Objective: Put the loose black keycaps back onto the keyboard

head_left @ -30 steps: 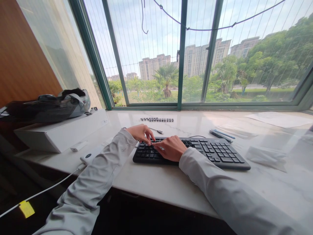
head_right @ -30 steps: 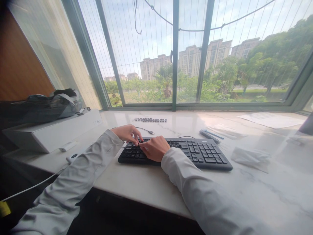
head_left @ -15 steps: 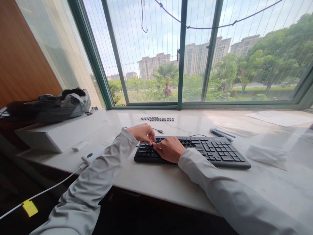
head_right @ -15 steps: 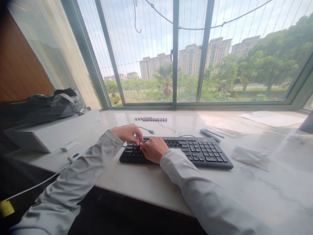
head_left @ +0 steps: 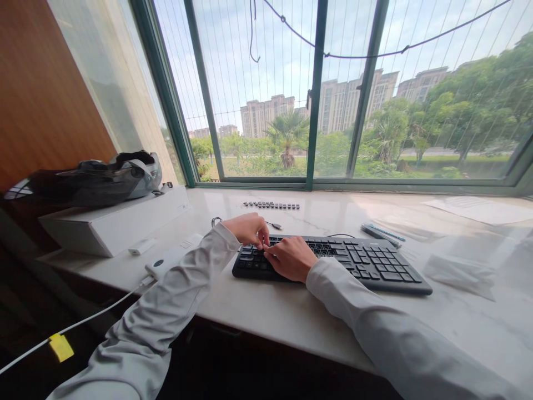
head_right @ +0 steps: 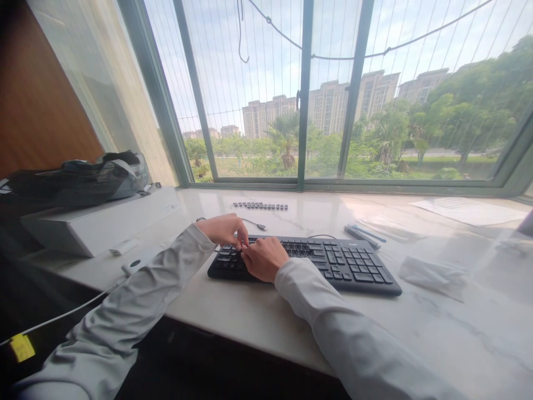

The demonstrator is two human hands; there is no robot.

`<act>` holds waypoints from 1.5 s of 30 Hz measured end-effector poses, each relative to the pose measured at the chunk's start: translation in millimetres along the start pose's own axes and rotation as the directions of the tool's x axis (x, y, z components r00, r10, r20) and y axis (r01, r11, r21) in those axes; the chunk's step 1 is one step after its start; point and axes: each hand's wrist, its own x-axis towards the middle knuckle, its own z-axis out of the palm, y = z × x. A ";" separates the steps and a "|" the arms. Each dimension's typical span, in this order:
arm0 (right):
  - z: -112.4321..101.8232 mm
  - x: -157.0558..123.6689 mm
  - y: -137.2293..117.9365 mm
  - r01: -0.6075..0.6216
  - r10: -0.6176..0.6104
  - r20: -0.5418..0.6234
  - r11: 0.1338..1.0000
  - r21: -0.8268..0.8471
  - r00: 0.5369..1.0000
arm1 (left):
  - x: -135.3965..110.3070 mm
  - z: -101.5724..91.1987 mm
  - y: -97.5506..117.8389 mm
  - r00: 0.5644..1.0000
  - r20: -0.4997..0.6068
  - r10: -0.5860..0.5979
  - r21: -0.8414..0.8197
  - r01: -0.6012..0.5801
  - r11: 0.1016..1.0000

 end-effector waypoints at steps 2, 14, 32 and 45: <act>-0.4 0.2 -0.4 0.000 0.000 0.008 1.000 0.003 1.000 | 0.8 0.6 -0.4 1.000 -0.020 0.020 0.000 -0.020 1.000; -6.3 -0.7 5.1 -0.033 0.033 0.001 0.999 -0.011 0.999 | -0.8 0.5 -46.2 0.994 -0.019 -0.106 -0.327 0.094 0.940; -2.2 -3.5 2.8 0.007 0.002 -0.063 0.990 0.141 0.998 | 11.6 19.0 -83.5 0.605 -0.574 -0.552 -0.019 0.664 0.747; 0.5 -3.1 11.0 0.015 -0.004 -0.142 0.997 0.074 0.990 | 79.3 -10.5 -110.5 0.671 -0.507 -0.541 0.033 0.643 0.765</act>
